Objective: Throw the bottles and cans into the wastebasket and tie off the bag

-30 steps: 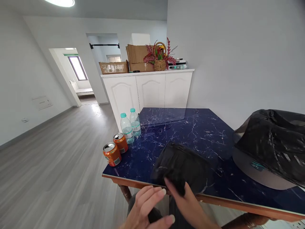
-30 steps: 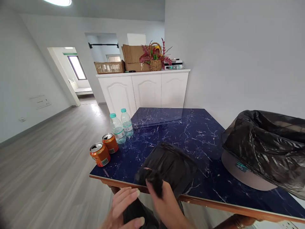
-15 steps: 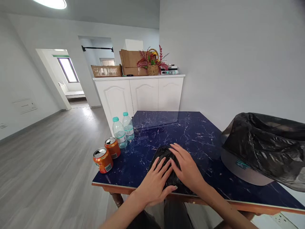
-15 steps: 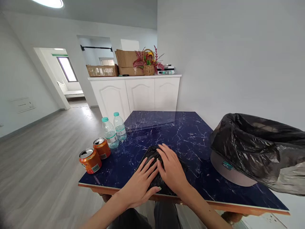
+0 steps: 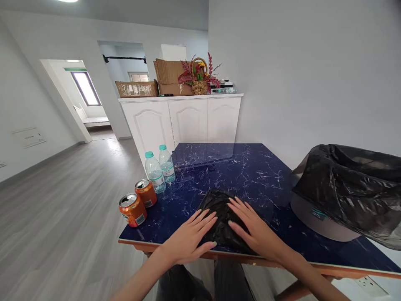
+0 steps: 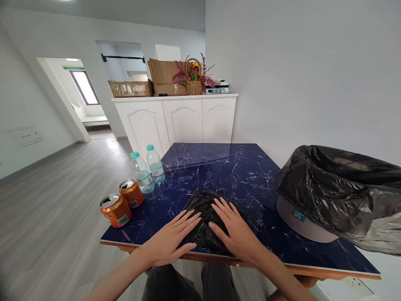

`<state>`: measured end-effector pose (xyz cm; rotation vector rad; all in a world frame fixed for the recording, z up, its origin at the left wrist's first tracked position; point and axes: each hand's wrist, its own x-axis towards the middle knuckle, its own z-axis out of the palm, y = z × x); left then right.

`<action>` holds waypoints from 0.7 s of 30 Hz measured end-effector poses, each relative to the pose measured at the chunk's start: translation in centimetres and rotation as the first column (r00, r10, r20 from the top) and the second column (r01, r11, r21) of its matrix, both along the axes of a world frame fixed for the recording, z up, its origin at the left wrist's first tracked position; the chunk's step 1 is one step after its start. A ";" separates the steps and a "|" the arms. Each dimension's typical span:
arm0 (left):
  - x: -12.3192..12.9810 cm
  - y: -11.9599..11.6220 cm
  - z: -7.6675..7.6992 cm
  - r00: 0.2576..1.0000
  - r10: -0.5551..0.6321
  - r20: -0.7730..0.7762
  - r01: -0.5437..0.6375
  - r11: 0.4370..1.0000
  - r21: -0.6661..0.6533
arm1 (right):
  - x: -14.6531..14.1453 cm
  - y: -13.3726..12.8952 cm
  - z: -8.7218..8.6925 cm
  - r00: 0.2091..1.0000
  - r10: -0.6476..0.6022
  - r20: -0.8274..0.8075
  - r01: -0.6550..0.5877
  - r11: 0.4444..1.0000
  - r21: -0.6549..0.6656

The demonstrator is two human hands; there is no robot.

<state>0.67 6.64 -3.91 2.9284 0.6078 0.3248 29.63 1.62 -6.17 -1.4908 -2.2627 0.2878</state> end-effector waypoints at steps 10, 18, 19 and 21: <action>-1.4 -1.6 0.5 0.971 -0.002 0.241 0.023 0.996 -0.084 | 0.6 -5.4 0.7 0.949 0.268 -0.167 -0.282 0.957 -0.070; 2.1 -0.3 0.4 0.824 0.491 0.283 -0.333 0.824 -0.458 | -0.8 -3.0 2.4 0.945 -0.255 -0.206 0.305 0.913 0.271; 2.7 0.2 0.1 0.809 0.518 0.278 -0.361 0.811 -0.460 | -1.5 -2.7 2.1 0.955 -0.250 -0.157 0.293 0.872 0.392; 3.8 1.3 -0.6 0.799 0.539 0.265 -0.400 0.807 -0.435 | -3.1 -2.1 1.3 0.981 -0.195 -0.020 0.179 0.851 0.494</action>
